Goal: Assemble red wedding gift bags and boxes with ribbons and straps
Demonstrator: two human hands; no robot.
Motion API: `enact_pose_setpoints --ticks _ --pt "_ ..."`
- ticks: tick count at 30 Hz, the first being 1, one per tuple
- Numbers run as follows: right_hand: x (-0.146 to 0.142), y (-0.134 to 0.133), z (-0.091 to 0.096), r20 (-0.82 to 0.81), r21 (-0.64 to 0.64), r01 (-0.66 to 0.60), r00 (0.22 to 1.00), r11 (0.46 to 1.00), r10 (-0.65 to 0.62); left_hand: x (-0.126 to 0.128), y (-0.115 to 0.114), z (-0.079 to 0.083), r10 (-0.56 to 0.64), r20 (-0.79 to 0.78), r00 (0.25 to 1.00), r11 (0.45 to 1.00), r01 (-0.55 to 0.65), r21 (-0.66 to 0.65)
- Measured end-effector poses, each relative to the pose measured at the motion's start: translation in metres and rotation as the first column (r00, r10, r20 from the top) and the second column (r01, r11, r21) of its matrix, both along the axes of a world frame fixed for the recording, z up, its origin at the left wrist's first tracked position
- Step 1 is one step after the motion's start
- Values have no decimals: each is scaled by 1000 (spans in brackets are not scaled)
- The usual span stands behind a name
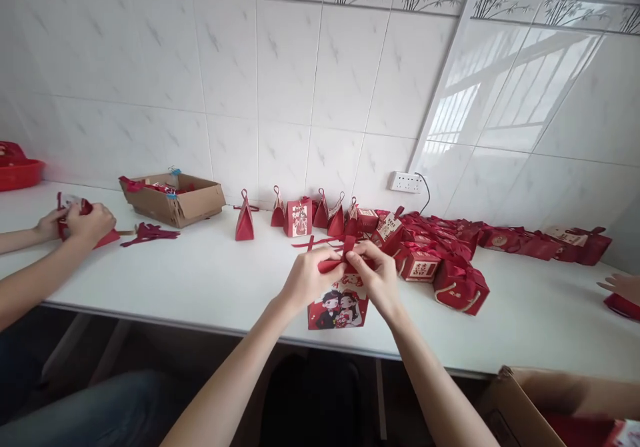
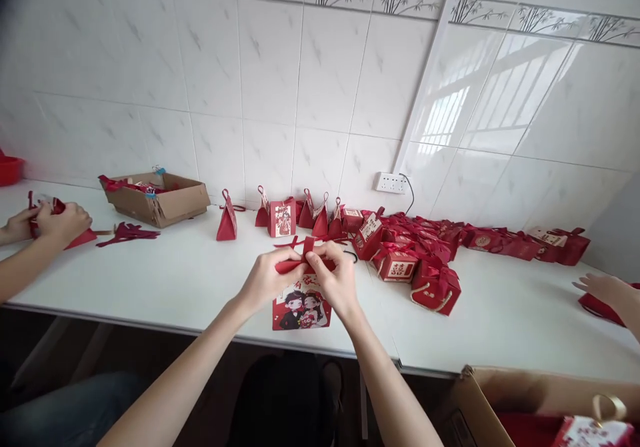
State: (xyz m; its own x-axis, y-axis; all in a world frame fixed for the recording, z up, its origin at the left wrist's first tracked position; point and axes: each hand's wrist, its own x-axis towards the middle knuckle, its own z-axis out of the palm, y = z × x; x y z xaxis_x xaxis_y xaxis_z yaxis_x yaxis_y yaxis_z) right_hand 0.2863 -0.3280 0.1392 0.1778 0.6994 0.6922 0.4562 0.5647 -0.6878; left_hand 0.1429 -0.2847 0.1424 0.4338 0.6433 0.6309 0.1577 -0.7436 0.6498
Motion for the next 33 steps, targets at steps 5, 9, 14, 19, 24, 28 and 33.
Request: enact_pose_setpoints --ticks 5,9,14,19,24,28,33 --pt "6 39 -33 -64 15 -31 997 999 32 10 41 -34 4 -5 1000 996 -3 85" --pt "8 57 -52 -113 5 -47 992 999 47 16 57 -51 26 41 999 999 -27 28" --pt "6 66 -59 -180 -44 -15 984 999 7 19 62 -54 56 56 997 993 -50 -104" --pt "3 67 -59 -177 -32 48 983 998 -53 19 62 -52 57 66 996 979 -43 -199" --pt "2 66 -63 -192 7 70 979 998 -67 19 60 -54 38 96 995 977 -17 -213" --pt "0 66 -64 -210 -9 88 974 996 -88 19 61 -60 54 152 987 989 -33 -142" --pt "-2 66 -63 -227 -5 109 968 994 -107 20 60 -65 66 183 981 996 -52 -79"
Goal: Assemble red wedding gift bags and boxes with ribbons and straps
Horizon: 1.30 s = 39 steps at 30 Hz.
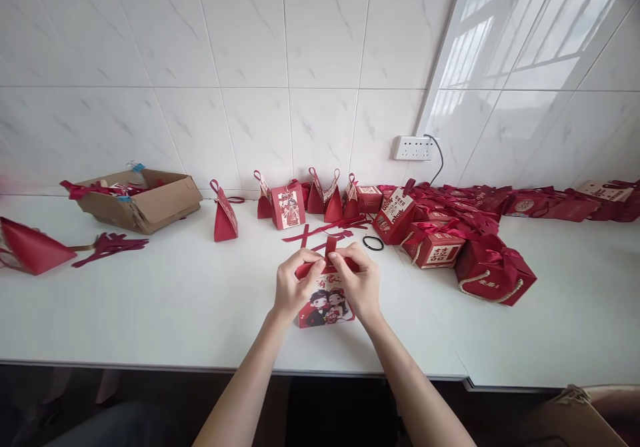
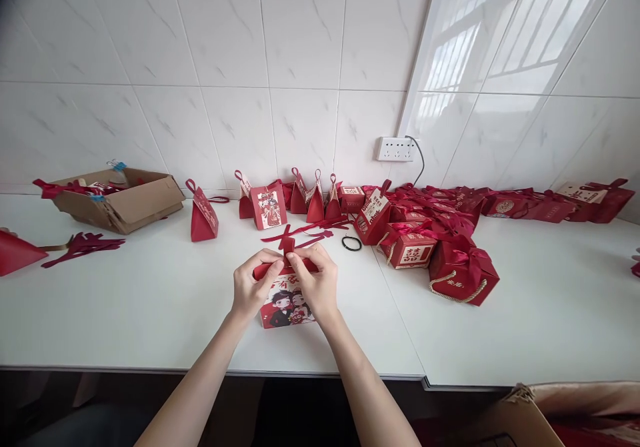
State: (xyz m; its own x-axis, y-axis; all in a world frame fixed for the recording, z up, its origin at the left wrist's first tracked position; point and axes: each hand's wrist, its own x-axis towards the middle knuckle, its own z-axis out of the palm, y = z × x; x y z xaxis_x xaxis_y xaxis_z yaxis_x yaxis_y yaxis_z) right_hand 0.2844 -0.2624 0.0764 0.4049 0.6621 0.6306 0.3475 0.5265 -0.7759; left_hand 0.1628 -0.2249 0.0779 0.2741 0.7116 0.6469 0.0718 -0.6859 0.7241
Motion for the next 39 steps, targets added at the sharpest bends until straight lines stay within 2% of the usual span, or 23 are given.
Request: enact_pose_setpoints --ticks 4,12,20,26,32,35,39 --pt "2 0 1 -31 -53 -3 1000 999 1 1 1 1 5 -20 1000 999 -6 -48" --pt "12 -7 -8 -89 -64 -199 977 978 193 2 3 1 -34 1 999 995 34 -94" --pt "9 -8 -10 -79 -114 -148 987 982 140 2 5 -3 -76 27 997 994 77 -75" --pt "5 -8 -11 -164 -110 -191 972 976 171 5 3 -7 19 25 1000 991 -16 -135" --pt "12 -6 -20 -187 -192 -133 978 972 96 12 -1 -9 4 102 995 976 19 -217" --pt "16 -5 -22 -174 -228 -134 980 964 95 9 0 -5 -13 102 995 966 39 -254" --pt "13 -4 -20 -186 -212 -133 978 968 94 -5 1 13 -148 -55 987 940 124 -319"
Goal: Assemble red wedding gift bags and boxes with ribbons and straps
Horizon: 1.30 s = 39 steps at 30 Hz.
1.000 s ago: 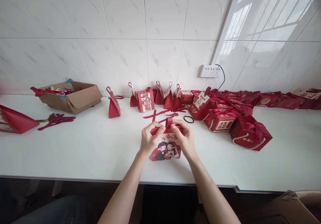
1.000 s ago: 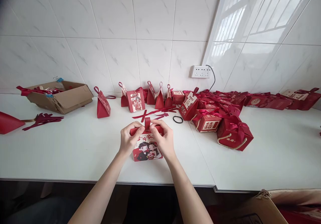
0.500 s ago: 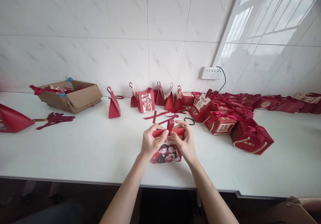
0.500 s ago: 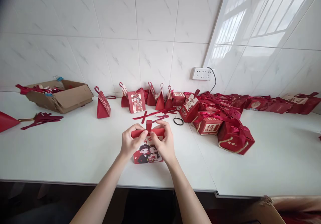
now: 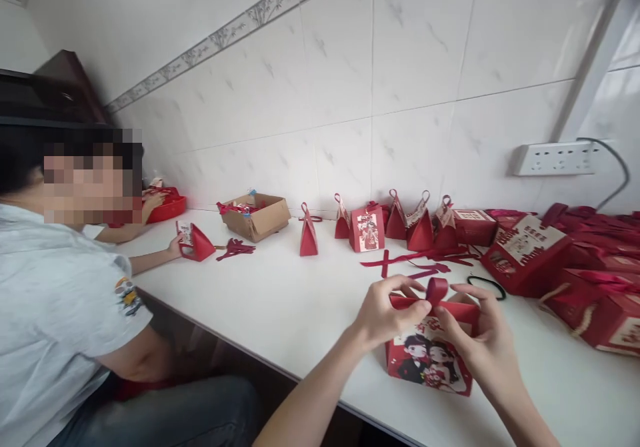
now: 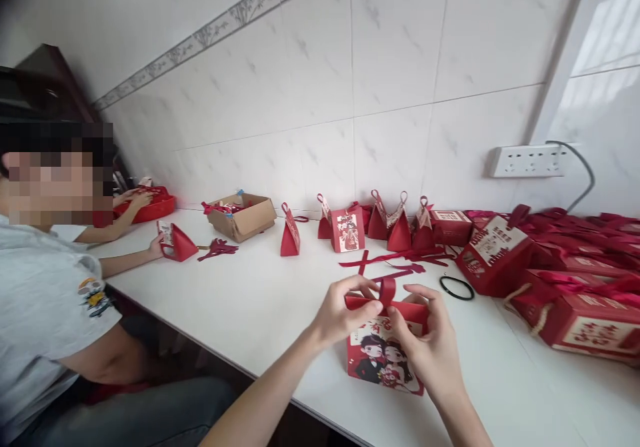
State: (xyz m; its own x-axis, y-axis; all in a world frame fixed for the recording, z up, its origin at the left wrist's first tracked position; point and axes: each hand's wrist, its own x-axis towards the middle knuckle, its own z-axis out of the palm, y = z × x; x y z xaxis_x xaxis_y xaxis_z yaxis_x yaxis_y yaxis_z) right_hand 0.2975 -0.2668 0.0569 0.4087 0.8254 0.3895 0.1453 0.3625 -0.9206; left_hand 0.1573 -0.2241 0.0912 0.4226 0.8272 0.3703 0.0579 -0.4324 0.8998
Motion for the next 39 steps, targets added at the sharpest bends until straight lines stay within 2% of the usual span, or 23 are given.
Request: enact_pose_setpoints --ticks 2,5,8,13,18,23,29,34,39 --pt "-2 -1 3 18 41 5 1000 999 -5 -3 -1 13 -38 -82 996 999 40 24" --pt "-4 -2 7 104 119 21 994 993 -33 -2 -2 30 -6 -127 992 995 19 101" --pt "-3 1 5 159 134 22 986 991 -43 1 4 36 33 -166 986 977 3 212" --pt "-1 2 4 162 122 -34 987 992 14 7 9 31 41 -93 995 973 -18 229" --pt "0 -1 3 227 197 -43 974 979 -3 11 4 25 72 -29 997 989 -68 130" --pt "-1 -2 1 234 214 -36 972 976 -15 4 0 15 1 3 1000 999 -1 53" --pt "-1 -4 5 247 215 -49 969 975 -5 3 -3 3 98 4 995 978 -97 186" --pt "-1 -4 5 219 187 -68 975 980 26 10 -4 -4 173 75 982 967 -184 174" --pt "-3 -4 6 226 197 -37 974 980 -9 12 -6 -6 228 88 970 952 -241 188"
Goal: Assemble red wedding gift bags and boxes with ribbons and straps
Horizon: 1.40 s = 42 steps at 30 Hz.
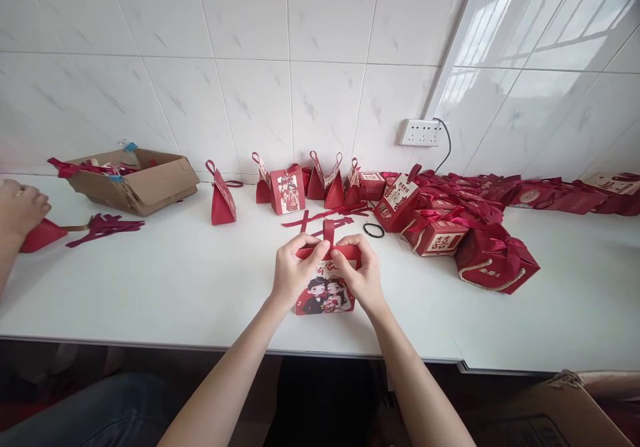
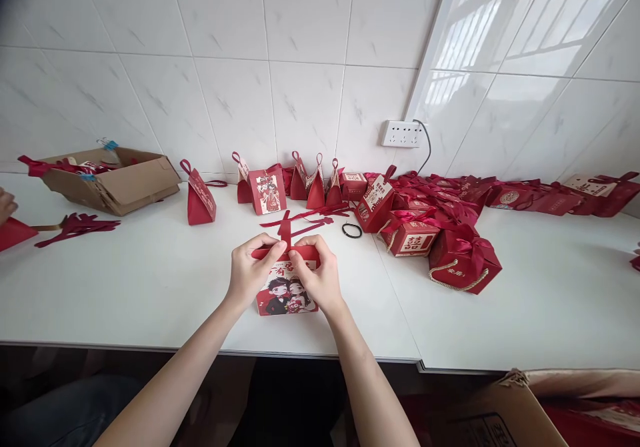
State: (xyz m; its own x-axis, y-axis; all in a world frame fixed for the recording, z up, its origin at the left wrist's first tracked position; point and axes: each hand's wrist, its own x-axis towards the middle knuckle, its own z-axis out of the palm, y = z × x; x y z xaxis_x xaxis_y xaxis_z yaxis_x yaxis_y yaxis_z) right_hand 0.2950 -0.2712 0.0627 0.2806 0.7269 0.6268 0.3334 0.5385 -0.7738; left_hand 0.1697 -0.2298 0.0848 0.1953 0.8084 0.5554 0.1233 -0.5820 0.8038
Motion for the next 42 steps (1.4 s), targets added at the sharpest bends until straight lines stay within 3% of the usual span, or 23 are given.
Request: enact_pose_setpoints --ticks 22,29,36,42 --pt "-1 0 3 -40 -53 -18 999 998 16 1 -3 3 26 -15 1000 998 -27 -48" --pt "-1 1 2 -67 -53 -46 997 998 42 -10 2 -1 -151 -24 988 988 151 11" --pt "-1 1 1 -65 -58 -30 998 998 26 -12 3 -12 -67 -11 998 998 67 5" --pt "1 5 1 -33 -33 13 999 999 -14 -13 5 -11 -82 -38 996 997 82 -4"
